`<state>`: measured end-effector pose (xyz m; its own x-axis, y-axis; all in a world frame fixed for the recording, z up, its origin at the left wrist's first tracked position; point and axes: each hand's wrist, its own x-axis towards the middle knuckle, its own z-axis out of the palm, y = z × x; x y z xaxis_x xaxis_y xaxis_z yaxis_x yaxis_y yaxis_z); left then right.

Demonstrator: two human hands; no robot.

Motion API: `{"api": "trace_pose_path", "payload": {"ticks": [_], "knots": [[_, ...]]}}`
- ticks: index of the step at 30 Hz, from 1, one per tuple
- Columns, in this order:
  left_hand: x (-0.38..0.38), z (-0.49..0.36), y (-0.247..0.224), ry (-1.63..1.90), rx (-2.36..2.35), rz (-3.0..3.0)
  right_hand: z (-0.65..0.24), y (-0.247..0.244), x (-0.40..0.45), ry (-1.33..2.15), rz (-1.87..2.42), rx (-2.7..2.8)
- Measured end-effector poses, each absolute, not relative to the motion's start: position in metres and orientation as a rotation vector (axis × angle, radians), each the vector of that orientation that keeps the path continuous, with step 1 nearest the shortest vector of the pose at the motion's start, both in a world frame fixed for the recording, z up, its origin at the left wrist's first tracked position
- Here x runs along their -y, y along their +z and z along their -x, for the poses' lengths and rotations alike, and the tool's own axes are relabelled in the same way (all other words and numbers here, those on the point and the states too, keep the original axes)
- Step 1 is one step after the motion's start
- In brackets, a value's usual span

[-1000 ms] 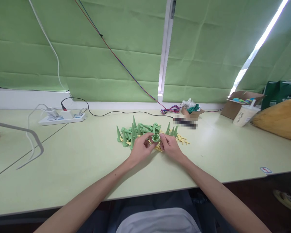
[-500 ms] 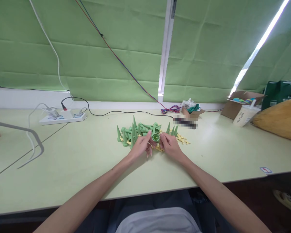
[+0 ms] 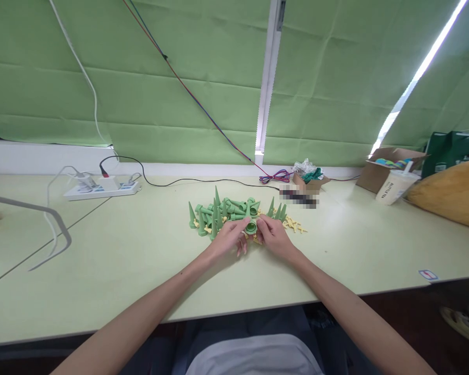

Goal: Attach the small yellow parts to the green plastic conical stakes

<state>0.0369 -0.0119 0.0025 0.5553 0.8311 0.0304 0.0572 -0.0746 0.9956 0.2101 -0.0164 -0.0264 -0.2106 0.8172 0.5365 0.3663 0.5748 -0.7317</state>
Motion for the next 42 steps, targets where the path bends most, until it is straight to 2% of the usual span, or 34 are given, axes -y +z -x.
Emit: {"api": "trace_pose_path", "payload": {"ticks": [26,33,42], "knots": [[0.011,-0.035,-0.005,0.864,-0.853,-1.834,-0.211,-0.027,0.016,0.605,1.024,1.795],[0.01,-0.037,-0.009,1.053,-0.882,-2.054,-0.211,-0.026,0.017,0.568,1.021,1.813],[0.01,-0.036,-0.012,1.02,-0.847,-2.175,-0.21,-0.027,0.016,0.552,1.085,1.803]]}}
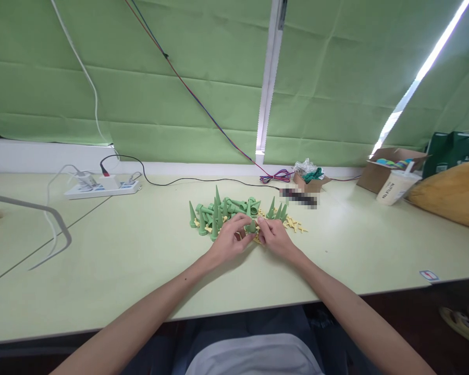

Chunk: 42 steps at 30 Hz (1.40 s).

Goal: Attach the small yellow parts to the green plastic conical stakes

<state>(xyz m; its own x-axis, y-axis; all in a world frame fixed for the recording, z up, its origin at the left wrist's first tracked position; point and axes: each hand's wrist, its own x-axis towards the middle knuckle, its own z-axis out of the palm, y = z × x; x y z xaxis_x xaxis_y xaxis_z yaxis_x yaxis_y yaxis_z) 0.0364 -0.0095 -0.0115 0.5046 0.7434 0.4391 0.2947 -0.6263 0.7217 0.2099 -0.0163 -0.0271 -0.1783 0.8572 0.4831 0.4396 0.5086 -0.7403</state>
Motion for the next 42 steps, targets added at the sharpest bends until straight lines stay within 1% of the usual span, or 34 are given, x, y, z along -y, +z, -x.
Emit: {"api": "trace_pose_path", "payload": {"ticks": [15,25,35,42], "knots": [[0.01,-0.038,-0.011,0.991,-0.855,-2.116,-0.209,-0.026,0.016,0.502,1.109,1.782],[0.008,-0.036,-0.015,1.006,-0.812,-2.305,-0.209,-0.029,0.013,0.421,1.094,1.794],[0.009,-0.032,-0.015,0.94,-0.74,-2.56,-0.211,-0.033,0.008,0.489,1.141,1.833],[0.009,-0.036,-0.017,1.049,-0.775,-2.484,-0.208,-0.032,0.009,0.549,1.148,1.747]]}}
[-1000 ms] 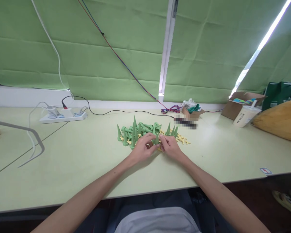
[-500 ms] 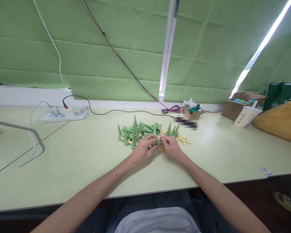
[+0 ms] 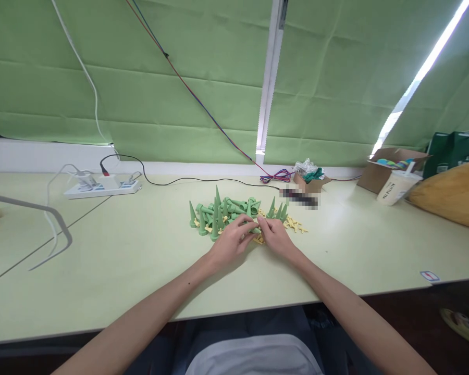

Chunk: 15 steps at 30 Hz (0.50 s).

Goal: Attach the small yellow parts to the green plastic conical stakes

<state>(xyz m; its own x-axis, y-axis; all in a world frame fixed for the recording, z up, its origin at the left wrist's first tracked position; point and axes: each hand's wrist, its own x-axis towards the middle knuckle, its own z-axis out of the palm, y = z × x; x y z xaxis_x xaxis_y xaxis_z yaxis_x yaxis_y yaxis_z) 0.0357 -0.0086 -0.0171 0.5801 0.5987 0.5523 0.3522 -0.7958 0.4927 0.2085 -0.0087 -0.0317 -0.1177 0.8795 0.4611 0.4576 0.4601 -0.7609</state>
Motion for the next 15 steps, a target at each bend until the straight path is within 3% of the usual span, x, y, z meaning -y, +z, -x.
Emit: {"api": "trace_pose_path", "payload": {"ticks": [15], "knots": [[0.0114,-0.0385,-0.0139,1.178,-0.969,-2.333,-0.2081,-0.0282,0.0121,0.643,1.103,1.612]]}}
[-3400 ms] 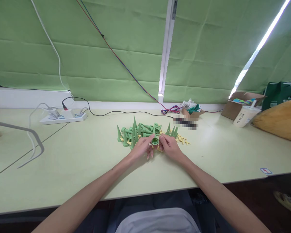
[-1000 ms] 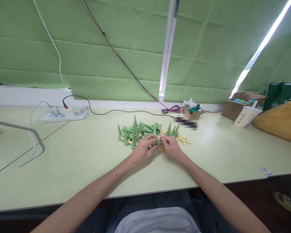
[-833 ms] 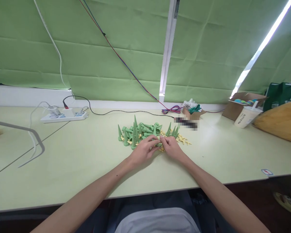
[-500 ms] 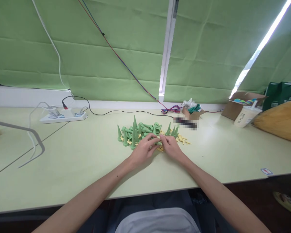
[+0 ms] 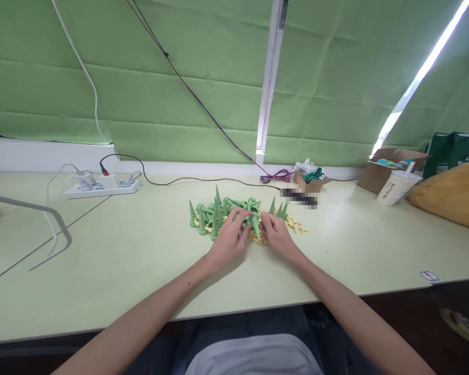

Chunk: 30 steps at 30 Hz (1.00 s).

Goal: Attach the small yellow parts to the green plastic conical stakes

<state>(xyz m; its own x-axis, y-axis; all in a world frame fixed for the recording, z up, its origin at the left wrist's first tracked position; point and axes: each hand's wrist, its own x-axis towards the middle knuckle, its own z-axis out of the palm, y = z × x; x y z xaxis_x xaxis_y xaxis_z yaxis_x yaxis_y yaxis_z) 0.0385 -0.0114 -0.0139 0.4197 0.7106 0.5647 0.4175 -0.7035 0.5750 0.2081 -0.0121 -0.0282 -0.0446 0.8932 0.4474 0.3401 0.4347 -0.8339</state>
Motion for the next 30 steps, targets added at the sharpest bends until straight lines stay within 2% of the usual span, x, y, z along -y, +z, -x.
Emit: {"api": "trace_pose_path", "payload": {"ticks": [5,15,30], "knots": [[0.0097,-0.0398,-0.011,1.171,-1.045,-2.204,-0.2081,-0.0284,0.0124,0.671,1.089,1.581],[0.0128,-0.0427,-0.0051,0.822,-0.943,-1.778,-0.2086,-0.0276,0.0143,0.707,1.012,1.646],[0.0117,-0.0396,-0.0103,0.947,-0.962,-1.923,-0.2119,-0.0316,0.0135,0.728,0.989,1.673]]}}
